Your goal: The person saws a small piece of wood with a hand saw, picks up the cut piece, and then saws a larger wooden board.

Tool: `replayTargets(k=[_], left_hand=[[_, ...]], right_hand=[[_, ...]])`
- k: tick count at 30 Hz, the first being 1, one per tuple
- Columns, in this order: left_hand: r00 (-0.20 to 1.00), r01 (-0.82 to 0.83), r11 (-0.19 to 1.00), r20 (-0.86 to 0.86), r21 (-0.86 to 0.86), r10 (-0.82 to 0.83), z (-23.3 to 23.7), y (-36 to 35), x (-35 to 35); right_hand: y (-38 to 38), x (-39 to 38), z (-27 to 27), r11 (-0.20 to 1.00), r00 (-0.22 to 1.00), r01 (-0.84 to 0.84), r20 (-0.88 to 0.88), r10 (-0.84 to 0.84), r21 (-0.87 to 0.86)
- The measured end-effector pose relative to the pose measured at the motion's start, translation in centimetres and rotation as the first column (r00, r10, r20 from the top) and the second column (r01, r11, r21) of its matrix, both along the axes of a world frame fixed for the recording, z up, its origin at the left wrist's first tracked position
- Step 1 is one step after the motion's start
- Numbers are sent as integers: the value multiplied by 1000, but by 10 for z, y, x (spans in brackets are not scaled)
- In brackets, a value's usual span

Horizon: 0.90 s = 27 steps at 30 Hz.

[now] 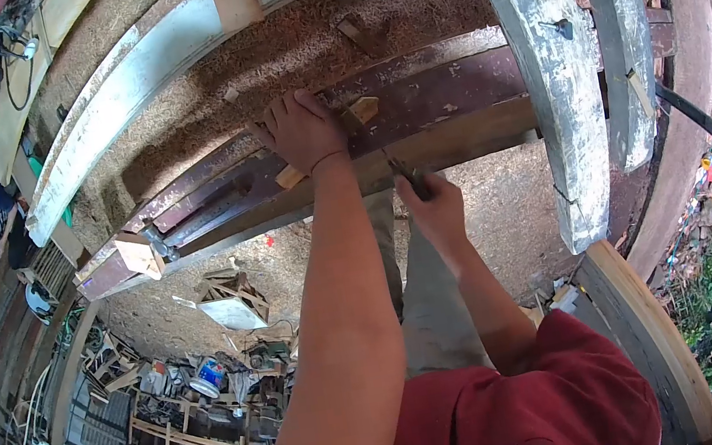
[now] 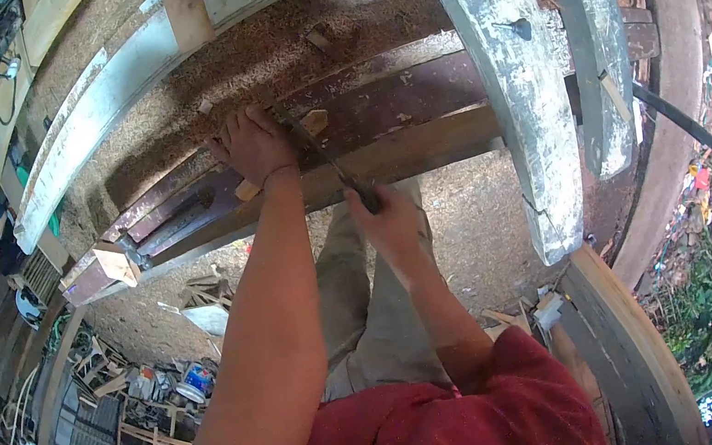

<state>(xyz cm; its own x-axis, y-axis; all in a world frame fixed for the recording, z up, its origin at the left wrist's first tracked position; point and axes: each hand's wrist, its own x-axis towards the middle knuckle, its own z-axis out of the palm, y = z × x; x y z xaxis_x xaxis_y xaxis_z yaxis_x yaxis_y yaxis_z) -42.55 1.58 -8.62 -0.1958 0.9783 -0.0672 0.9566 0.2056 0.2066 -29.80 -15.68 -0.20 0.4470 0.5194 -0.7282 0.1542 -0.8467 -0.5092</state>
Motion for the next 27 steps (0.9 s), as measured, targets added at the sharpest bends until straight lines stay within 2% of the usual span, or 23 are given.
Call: replayTargets(k=[3, 6, 9, 12, 13, 16, 19, 22, 23, 25, 27], left_hand=[[1000, 15, 1000, -10, 3, -15, 3, -4, -2], [999, 16, 999, -40, 35, -15, -5, 2, -1], [999, -11, 1000, -39, -8, 11, -3, -1, -2], [1000, -15, 1000, 4, 24, 15, -2, -2, 0], [999, -24, 1000, 21, 12, 24, 1, -1, 0], [1000, -20, 1000, 16, 23, 20, -2, -2, -2], [1000, -25, 999, 16, 37, 25, -5, 0, -1], [999, -34, 998, 22, -55, 35, 5, -1, 0], [999, -37, 995, 24, -92, 40, 7, 1, 0], [999, -34, 999, 16, -29, 35, 0, -2, -1], [999, -40, 999, 18, -16, 40, -3, -1, -2]], right_hand=[[17, 0, 11, 996, 994, 55, -93, -49, 67], [-68, 10, -9, 997, 997, -69, -17, 70, 18], [-72, 2, -6, 1000, 1000, -12, 24, 11, 22], [9, -2, 12, 999, 999, -15, -35, 13, -35], [11, -4, -2, 999, 999, -34, 1, 34, -6], [-12, -1, 6, 997, 997, -78, 4, 78, 8], [-62, 1, 7, 989, 990, 119, -85, -112, 85], [-35, 4, 1, 996, 996, -85, 14, 86, -35], [-16, 3, 0, 998, 998, -60, 17, 60, -7], [16, -4, -2, 999, 1000, -11, 14, 11, 52], [-10, -1, 4, 998, 999, 10, -34, -8, 66]])
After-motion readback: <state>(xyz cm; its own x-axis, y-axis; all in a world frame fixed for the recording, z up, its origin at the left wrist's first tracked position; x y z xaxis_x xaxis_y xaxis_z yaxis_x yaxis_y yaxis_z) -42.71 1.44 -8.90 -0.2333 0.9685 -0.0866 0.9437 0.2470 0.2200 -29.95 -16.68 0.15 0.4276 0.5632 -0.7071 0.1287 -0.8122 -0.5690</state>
